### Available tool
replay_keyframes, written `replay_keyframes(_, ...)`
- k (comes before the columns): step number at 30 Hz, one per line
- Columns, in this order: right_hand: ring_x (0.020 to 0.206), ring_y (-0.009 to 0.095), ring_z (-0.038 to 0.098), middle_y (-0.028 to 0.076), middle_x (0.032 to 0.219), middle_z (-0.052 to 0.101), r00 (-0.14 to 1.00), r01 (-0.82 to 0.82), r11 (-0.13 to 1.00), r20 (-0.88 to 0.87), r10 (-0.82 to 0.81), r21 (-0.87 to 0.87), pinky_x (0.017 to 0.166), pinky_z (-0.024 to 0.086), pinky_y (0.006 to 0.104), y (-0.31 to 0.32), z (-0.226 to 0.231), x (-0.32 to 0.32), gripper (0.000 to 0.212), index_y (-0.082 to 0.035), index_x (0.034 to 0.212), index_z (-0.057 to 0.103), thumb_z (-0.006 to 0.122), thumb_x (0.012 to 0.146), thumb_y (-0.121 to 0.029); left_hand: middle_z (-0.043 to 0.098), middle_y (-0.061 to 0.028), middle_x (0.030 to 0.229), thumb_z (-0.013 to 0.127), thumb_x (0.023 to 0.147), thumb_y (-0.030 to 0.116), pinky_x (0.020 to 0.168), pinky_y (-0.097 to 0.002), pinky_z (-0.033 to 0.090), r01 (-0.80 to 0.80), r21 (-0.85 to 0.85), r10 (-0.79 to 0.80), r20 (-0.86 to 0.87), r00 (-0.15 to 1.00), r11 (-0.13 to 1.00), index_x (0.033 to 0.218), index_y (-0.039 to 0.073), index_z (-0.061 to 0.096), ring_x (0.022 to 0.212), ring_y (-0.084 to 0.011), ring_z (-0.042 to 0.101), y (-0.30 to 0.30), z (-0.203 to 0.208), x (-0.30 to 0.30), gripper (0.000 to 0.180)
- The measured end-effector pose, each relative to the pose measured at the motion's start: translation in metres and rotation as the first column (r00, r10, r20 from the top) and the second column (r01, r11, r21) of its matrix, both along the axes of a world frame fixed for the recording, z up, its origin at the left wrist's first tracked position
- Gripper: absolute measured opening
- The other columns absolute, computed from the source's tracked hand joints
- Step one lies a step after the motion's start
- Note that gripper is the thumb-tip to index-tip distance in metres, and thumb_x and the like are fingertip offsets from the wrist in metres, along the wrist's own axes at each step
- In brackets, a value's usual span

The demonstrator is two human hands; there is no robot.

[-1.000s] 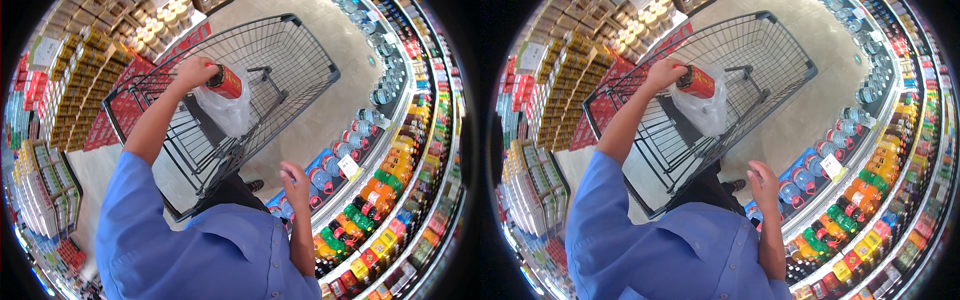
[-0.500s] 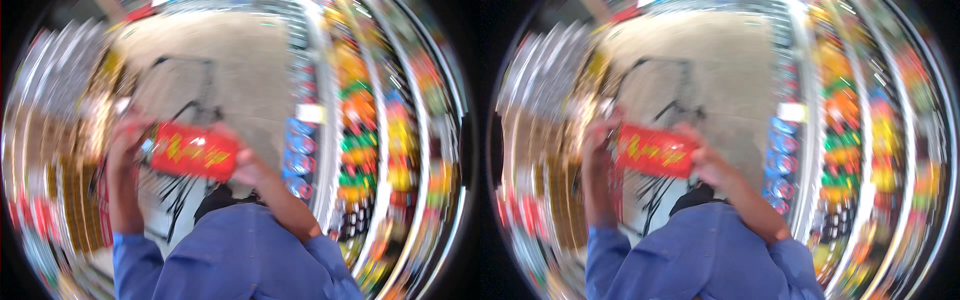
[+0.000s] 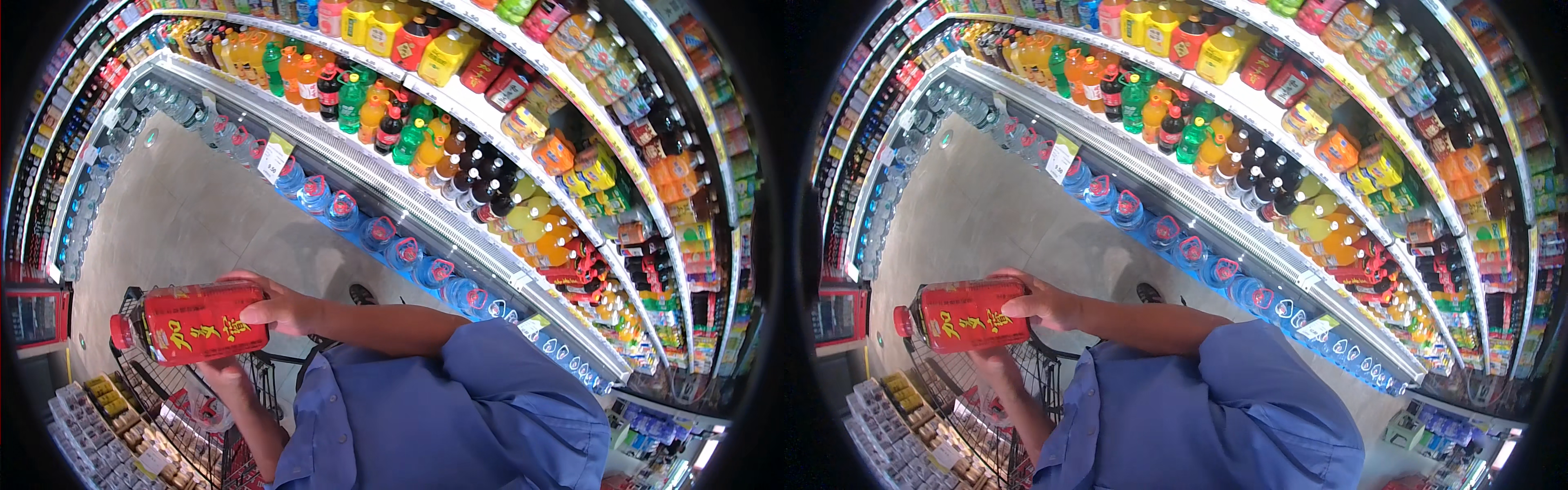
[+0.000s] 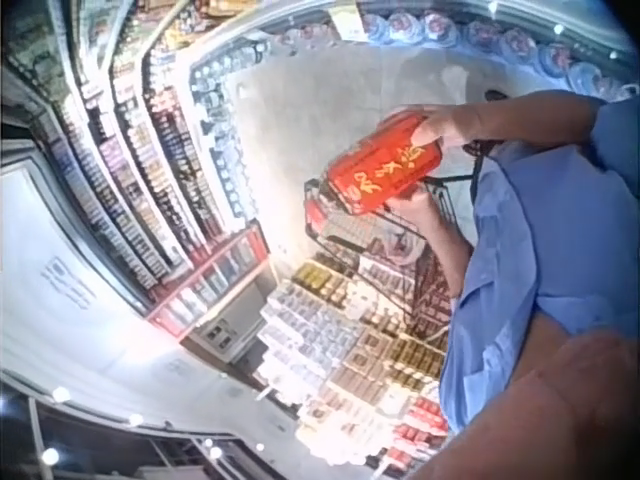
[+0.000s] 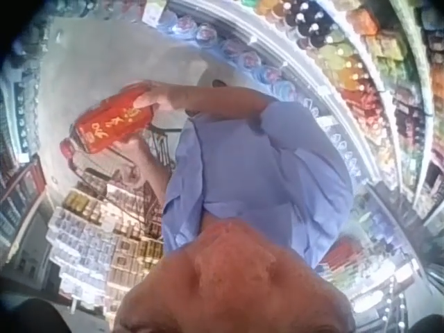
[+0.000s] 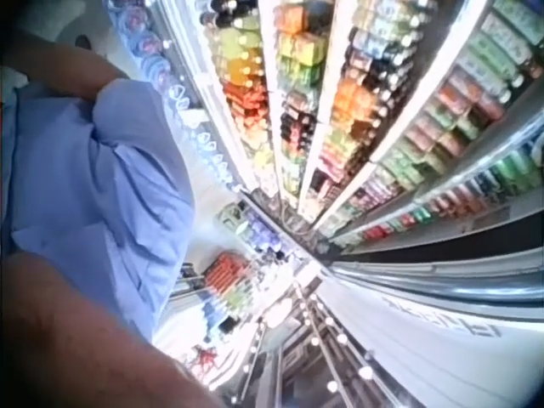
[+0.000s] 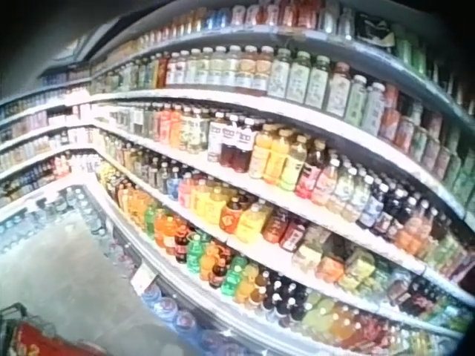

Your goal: Restocking beverage bottles on shelves from a shopping cart and a plastic bag in a supermarket aisle.

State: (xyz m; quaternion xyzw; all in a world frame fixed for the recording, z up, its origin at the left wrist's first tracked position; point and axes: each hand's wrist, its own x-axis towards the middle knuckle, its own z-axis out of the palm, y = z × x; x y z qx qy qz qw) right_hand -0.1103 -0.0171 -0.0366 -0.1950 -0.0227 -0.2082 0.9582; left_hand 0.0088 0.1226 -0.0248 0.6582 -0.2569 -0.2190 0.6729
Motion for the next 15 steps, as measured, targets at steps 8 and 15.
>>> replay_keyframes(8, 0.128, 0.025, 0.046, 0.014, 0.140, 0.045, 0.894, 0.011, 0.485, -0.208, -0.396, -0.875, 0.107, 0.038, 0.0400, -0.003, 0.008, -0.028, 0.099, -0.001, 0.143, 0.035, 0.084, 0.068, -0.041, 0.054, -0.0173, 0.126, 0.079, 0.075, 0.026, 0.092, -0.0411, 0.052, 0.156, -0.341, -0.260, -0.285, 0.923, 0.927, 0.136, -0.005, 0.036, 0.110, -0.0275, 0.060, -0.009, 0.002, -0.009, 0.081)
replay_keyframes(15, 0.133, 0.028, 0.043, 0.015, 0.147, 0.039, 0.826, 0.049, 0.408, -0.193, -0.529, -0.912, 0.108, 0.039, 0.0440, 0.006, 0.052, -0.038, 0.106, -0.003, 0.146, 0.033, 0.086, 0.065, -0.044, 0.056, -0.0137, 0.119, 0.085, 0.065, 0.016, 0.090, -0.0365, 0.051, 0.385, -0.012, -0.384, -0.100, 0.918, 0.923, 0.132, -0.003, 0.039, 0.106, -0.0234, 0.061, 0.014, -0.002, 0.026, 0.083)
